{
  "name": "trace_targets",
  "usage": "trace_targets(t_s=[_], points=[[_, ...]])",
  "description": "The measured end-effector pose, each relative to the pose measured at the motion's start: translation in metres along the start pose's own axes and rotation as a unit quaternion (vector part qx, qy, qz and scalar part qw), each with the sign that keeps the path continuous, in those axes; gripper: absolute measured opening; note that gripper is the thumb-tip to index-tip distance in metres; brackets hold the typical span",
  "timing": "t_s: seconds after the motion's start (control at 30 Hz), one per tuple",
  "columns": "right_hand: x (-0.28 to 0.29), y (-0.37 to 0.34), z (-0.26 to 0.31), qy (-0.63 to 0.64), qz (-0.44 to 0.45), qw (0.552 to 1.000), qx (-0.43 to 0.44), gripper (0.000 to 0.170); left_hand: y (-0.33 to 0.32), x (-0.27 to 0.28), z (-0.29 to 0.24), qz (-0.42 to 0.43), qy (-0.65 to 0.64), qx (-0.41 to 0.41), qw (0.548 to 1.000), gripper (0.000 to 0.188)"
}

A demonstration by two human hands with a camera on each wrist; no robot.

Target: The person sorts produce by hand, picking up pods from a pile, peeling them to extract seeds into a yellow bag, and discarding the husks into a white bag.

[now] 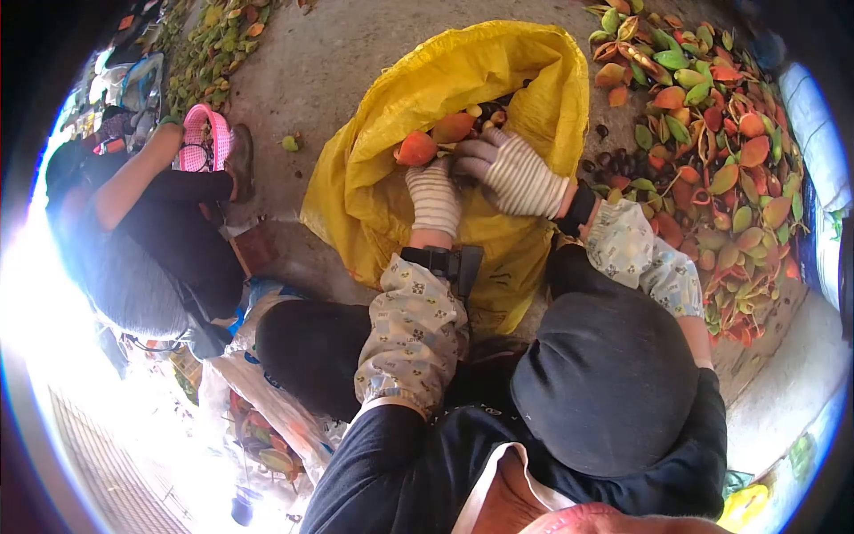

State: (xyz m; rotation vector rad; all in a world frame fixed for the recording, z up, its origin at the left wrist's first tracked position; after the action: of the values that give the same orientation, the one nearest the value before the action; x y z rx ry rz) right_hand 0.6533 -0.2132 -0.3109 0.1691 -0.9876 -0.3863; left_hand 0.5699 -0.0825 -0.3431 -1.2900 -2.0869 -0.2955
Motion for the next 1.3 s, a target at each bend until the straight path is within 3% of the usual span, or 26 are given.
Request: trace_targets(t_s=[0.03,0.07,0.1,0.17,0.2,0.27,0.33,0.43,0.53,0.63,0.7,0.8,0.83,0.93,1.0,1.07,1.13,1.2,1.23,1.3], points=[[-0.008,-0.002,-0.003,-0.042,0.010,0.999,-0.003,0.041,-0.002,-0.003,-0.003,0.016,0.254,-0.148,0.956,0.024],[-0.008,-0.002,-0.002,-0.060,0.038,0.997,-0.013,0.041,0.000,-0.010,0.013,-0.019,0.065,-0.086,0.994,0.024],[-0.006,-0.001,0.000,-0.076,0.065,0.995,-0.022,0.040,0.005,-0.024,0.038,-0.053,-0.126,-0.018,0.990,0.023],[-0.012,0.000,0.000,-0.095,0.087,0.991,-0.036,0.040,0.003,-0.029,0.063,-0.083,-0.237,0.036,0.967,0.024],[-0.020,0.000,-0.001,-0.099,0.081,0.991,-0.044,0.041,0.000,-0.025,0.070,-0.078,-0.163,0.020,0.983,0.025],[-0.026,0.001,-0.007,-0.102,0.085,0.989,-0.064,0.041,0.000,-0.024,0.075,-0.076,-0.184,0.098,0.975,0.026],[-0.031,0.002,-0.008,-0.091,0.109,0.986,-0.091,0.038,-0.009,-0.012,0.032,-0.078,-0.357,0.292,0.884,0.025],[-0.047,-0.002,-0.016,-0.094,0.086,0.988,-0.087,0.025,-0.009,-0.007,-0.003,-0.111,-0.376,0.354,0.849,0.029],[-0.050,-0.005,-0.015,-0.120,0.061,0.989,-0.054,0.018,-0.013,-0.013,0.003,-0.131,-0.400,0.309,0.853,0.032],[-0.049,-0.008,-0.014,-0.134,0.065,0.989,-0.023,0.018,-0.008,-0.013,0.008,-0.164,-0.294,0.234,0.912,0.033],[-0.049,-0.016,-0.014,-0.125,0.081,0.989,-0.011,0.018,-0.002,-0.012,0.034,-0.147,-0.255,0.230,0.928,0.038],[-0.036,-0.028,-0.008,-0.111,-0.108,0.986,0.063,0.020,0.004,0.002,0.034,-0.122,-0.276,0.238,0.923,0.044],[-0.032,-0.031,-0.007,-0.107,-0.105,0.986,0.076,0.021,0.006,0.007,0.028,-0.112,-0.297,0.241,0.917,0.045],[-0.015,-0.034,-0.010,-0.059,-0.104,0.993,0.011,0.025,0.011,0.009,0.051,-0.148,-0.352,0.127,0.915,0.039],[-0.004,-0.027,-0.021,0.005,-0.147,0.984,-0.101,0.030,0.021,0.014,0.069,-0.091,-0.207,0.012,0.974,0.039],[-0.002,-0.017,-0.042,0.089,-0.206,0.954,-0.201,0.030,0.026,0.011,0.069,-0.031,-0.188,-0.029,0.981,0.040],[-0.012,-0.010,-0.057,0.252,-0.120,0.924,-0.262,0.029,0.026,0.005,0.057,0.025,-0.300,0.006,0.953,0.041],[-0.021,-0.003,-0.055,0.477,-0.023,0.822,-0.312,0.030,0.017,0.004,0.034,0.078,-0.406,0.046,0.909,0.043],[-0.016,0.000,-0.053,0.449,0.016,0.840,-0.303,0.032,0.011,0.006,0.024,0.085,-0.475,0.074,0.873,0.043],[-0.029,-0.001,-0.050,0.418,-0.026,0.853,-0.310,0.029,-0.003,0.010,0.005,0.074,-0.618,0.139,0.770,0.042]])
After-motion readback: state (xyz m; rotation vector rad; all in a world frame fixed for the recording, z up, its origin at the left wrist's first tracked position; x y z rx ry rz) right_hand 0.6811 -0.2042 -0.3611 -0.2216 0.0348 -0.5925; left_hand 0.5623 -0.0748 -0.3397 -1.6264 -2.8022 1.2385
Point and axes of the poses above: each hand's wrist, its own y-axis towards the middle knuckle, its own x-axis out of the back of the hand, z = x × y, the point moved 3 cm from there along y, towards the middle knuckle
